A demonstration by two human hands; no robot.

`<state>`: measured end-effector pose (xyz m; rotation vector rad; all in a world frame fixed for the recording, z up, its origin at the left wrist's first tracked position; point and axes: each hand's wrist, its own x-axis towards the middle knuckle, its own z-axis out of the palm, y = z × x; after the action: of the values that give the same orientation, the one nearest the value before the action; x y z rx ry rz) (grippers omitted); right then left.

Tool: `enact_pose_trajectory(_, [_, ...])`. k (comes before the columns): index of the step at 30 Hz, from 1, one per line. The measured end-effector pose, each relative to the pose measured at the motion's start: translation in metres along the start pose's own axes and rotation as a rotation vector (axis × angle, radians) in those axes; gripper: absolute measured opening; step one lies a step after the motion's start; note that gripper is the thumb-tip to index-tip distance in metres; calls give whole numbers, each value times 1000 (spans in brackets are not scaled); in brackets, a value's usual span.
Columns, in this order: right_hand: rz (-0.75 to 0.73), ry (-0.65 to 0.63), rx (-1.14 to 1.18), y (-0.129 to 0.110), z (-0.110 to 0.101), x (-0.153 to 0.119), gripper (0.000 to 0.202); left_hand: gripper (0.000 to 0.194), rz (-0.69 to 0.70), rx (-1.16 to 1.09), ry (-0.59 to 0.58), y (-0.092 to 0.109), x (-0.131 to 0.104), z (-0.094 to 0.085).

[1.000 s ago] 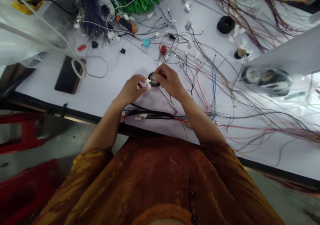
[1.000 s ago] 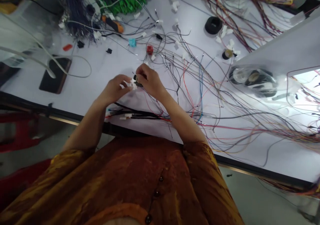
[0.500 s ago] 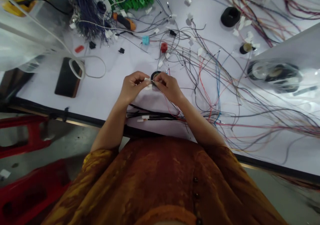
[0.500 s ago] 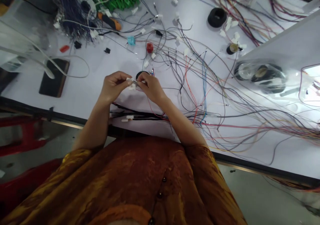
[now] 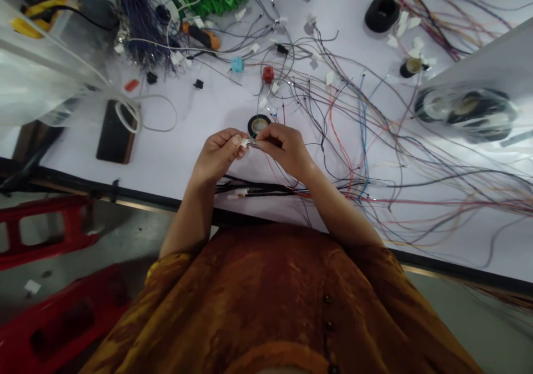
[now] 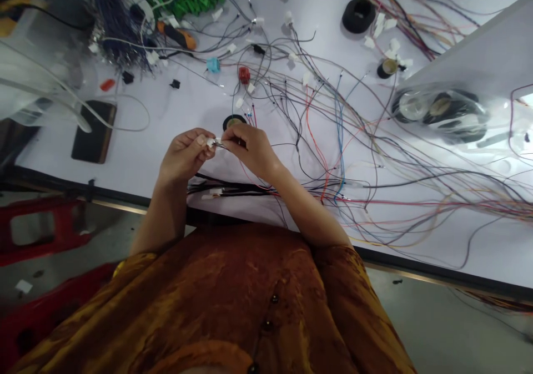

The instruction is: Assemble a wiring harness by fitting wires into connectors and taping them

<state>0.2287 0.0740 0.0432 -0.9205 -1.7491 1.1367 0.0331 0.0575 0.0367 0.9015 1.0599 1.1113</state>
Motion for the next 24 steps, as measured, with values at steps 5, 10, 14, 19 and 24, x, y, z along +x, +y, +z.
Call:
enact_pose_trajectory(5, [38,-40,32,-4,-2,0,9,37,-7,-44,-8,2,-6,2])
enact_pose_trajectory(10, [100,-110,141,-2,-5,2,11,32,-52,-68,-18,-2,-8,2])
enact_pose_trajectory(14, [143,-158,192,-1,-7,3,13,30,-63,-83,-21,-8,-9,0])
enact_pose_trajectory(19, [113,-151,108,-4,-6,1,11,34,-51,-70,-30,-8,-11,-1])
enact_pose_trajectory(24, [6,-93,-165,-13,3,-7,14,39,35,105,4,-2,-18,3])
